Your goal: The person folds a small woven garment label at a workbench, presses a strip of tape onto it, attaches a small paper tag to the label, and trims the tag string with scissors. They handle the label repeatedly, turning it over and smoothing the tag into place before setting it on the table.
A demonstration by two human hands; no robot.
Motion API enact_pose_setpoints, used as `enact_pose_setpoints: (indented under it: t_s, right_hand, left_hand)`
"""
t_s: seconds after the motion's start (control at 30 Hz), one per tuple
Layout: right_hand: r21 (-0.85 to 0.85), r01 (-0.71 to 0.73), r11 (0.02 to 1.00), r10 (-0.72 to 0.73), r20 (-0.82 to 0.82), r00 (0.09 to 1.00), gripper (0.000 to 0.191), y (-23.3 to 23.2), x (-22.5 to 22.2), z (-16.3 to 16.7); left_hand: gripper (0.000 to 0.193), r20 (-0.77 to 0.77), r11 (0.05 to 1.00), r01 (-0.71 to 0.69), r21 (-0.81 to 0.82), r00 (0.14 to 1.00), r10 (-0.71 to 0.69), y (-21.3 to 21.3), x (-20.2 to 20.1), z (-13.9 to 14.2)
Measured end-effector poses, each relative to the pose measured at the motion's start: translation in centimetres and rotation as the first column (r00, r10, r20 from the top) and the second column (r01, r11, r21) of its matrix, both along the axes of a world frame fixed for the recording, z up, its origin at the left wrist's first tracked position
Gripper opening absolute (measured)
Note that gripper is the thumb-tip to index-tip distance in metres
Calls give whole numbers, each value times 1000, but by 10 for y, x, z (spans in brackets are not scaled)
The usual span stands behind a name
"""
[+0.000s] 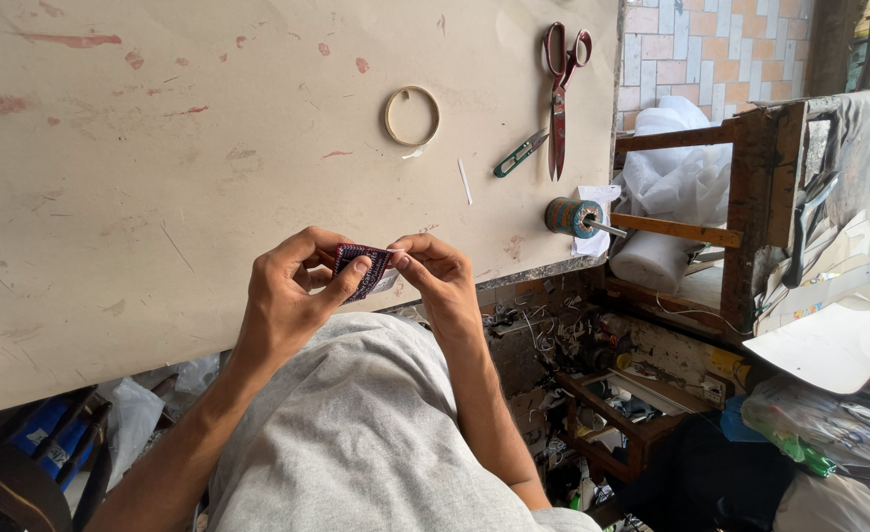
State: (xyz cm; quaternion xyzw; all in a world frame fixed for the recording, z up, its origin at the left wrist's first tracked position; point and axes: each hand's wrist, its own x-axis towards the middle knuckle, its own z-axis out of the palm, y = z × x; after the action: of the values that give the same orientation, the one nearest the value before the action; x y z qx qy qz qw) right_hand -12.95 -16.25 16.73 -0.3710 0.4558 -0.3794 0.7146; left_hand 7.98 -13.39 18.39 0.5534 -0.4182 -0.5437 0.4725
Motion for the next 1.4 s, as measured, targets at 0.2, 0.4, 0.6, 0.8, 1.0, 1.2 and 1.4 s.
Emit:
enact_pose_setpoints:
  t_s: [0.2,0.4,0.6,0.8,1.0,1.2,1.4]
  right_hand:
    - [9,25,1000,-25,-20,999,22,0,0,-2]
    - [-17,21,1000,-22,-35,999,21,-1,1,-3]
    - [-4,26,1000,-26,-14,1000,20,1,1,-2]
    - [-23,10,1000,-10,-15,1000,20,1,1,-2]
    - [-11,12,1000,-12,-25,1000,21,0,1,-2]
    - [-18,-3,1000,2,-27,1000,20,1,0,-1]
    - [-37,-19,999,17,-43,999,18,1,-1,-2]
  left_hand:
    - [21,-9,1000,-9,-6,1000,9,0,0,-1]
    - [22,-7,1000,-9,1,1000,9,1,0,-2]
    - [22,2,1000,-5,2,1000,5,1,0,-5]
    - [21,7,1000,-5,1,1000,5,1,0,-3]
    - [19,23,1000,-6,-14,1000,6,0,0,0]
    - [19,42,999,-8,-32,999,9,0,-1,2]
    - [19,73,999,1,-43,997,2,-1,-1,6]
